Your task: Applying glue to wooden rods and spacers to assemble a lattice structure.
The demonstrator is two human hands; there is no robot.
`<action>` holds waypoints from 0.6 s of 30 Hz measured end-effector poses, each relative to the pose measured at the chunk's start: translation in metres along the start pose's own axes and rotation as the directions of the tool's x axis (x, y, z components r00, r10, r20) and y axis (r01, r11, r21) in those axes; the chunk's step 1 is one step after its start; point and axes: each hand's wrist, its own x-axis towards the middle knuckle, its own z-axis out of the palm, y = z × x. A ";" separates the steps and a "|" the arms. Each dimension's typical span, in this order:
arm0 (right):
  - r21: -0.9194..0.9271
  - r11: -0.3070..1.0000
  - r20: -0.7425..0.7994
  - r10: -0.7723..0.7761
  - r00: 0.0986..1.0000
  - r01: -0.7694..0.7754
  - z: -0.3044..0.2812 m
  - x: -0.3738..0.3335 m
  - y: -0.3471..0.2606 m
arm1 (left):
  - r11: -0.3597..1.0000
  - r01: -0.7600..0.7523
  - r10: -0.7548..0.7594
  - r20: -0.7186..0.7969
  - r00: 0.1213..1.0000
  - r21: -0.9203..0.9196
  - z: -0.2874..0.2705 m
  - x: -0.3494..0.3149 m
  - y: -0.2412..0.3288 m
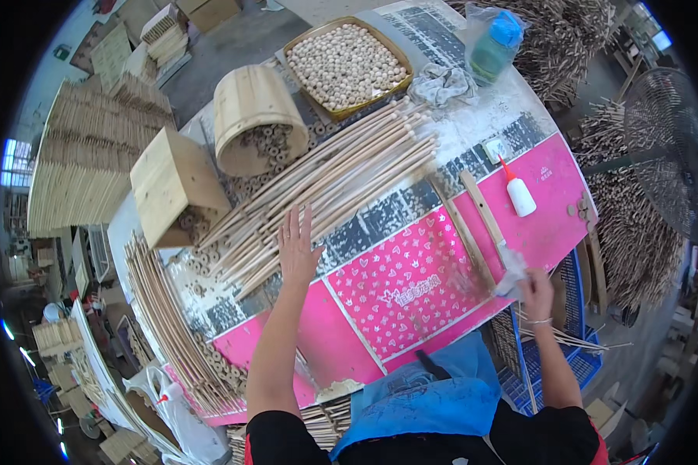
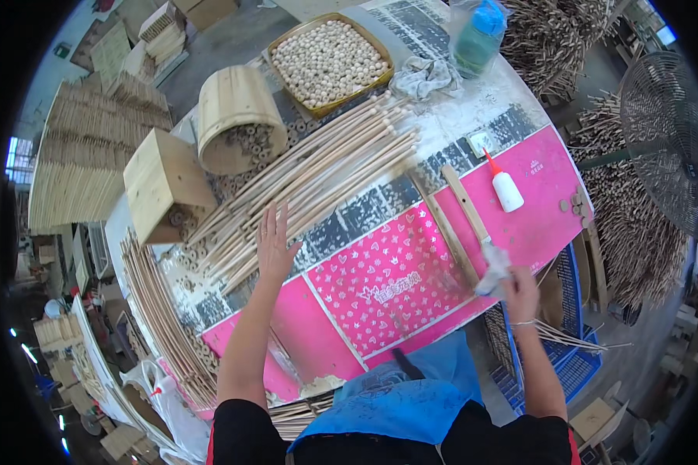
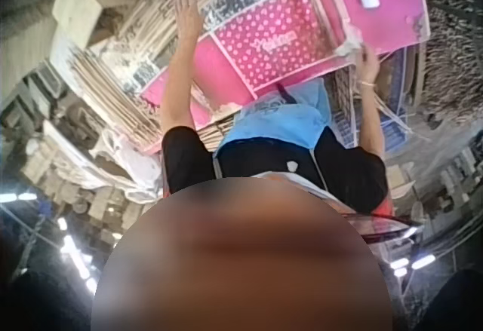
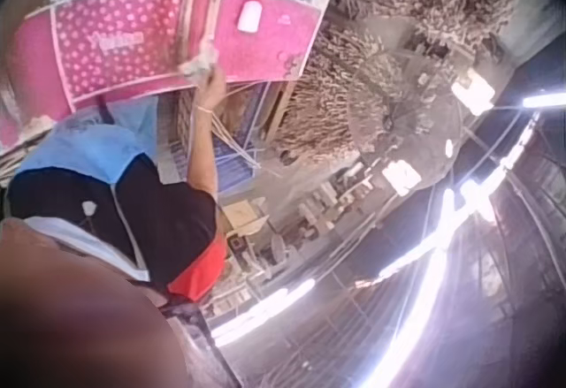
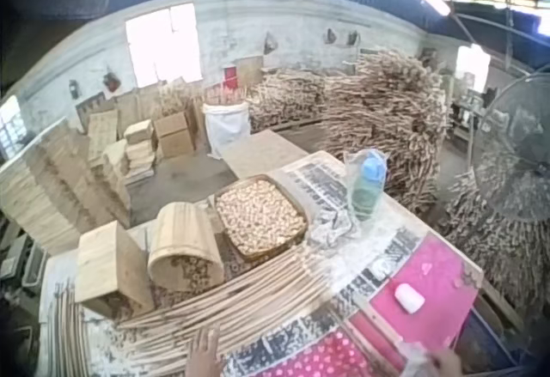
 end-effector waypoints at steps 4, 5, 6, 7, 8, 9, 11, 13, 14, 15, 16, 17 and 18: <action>-0.191 0.973 -0.112 0.107 0.988 -0.127 -0.027 0.068 0.077 | 0.985 0.062 -0.077 0.087 0.993 0.158 0.010 0.042 -0.005; -0.179 0.981 -0.119 0.050 0.992 -0.071 -0.026 0.081 0.090 | 0.974 0.100 -0.129 0.137 0.982 0.202 0.012 0.048 -0.006; -0.237 0.971 -0.141 0.003 0.990 -0.036 -0.024 0.092 0.100 | 0.973 0.087 -0.114 0.117 0.986 0.212 0.012 0.050 -0.008; -0.328 0.945 -0.171 -0.053 0.984 -0.006 -0.023 0.101 0.106 | 0.972 0.095 -0.123 0.121 0.985 0.214 0.012 0.052 -0.010; -0.253 0.962 -0.150 0.063 0.987 -0.100 -0.021 0.109 0.108 | 0.973 0.049 -0.070 0.082 0.994 0.227 0.012 0.053 -0.012; -0.194 0.978 -0.139 0.044 0.989 -0.071 -0.017 0.117 0.104 | 0.973 0.054 -0.078 0.098 0.992 0.223 0.011 0.055 -0.014; -0.024 0.996 -0.160 0.077 0.984 -0.082 -0.007 0.120 0.087 | 0.976 0.059 -0.097 0.173 0.980 0.211 0.007 0.056 -0.016; -0.021 0.994 -0.130 0.106 0.986 -0.109 0.005 0.124 0.062 | 0.951 -0.041 -0.014 0.175 0.984 0.305 0.005 0.055 -0.008; 0.006 1.000 -0.105 0.028 0.994 -0.028 0.011 0.127 0.049 | 0.954 -0.058 -0.005 0.209 0.978 0.293 0.005 0.052 -0.004; 0.063 0.996 -0.085 -0.063 0.994 0.069 0.018 0.129 0.036 | 0.953 -0.044 -0.029 0.237 0.971 0.300 0.005 0.049 -0.002; 0.125 0.992 -0.057 -0.002 0.998 0.009 0.026 0.128 0.023 | 0.957 -0.034 -0.038 0.241 0.970 0.289 0.006 0.049 -0.001; 0.094 0.996 -0.059 0.010 0.998 -0.004 0.035 0.128 0.010 | 0.963 -0.023 -0.046 0.250 0.967 0.268 0.006 0.050 -0.002; 0.109 0.993 -0.047 -0.034 0.998 0.039 0.044 0.127 -0.001 | 0.963 -0.032 -0.038 0.248 0.968 0.269 0.009 0.050 -0.003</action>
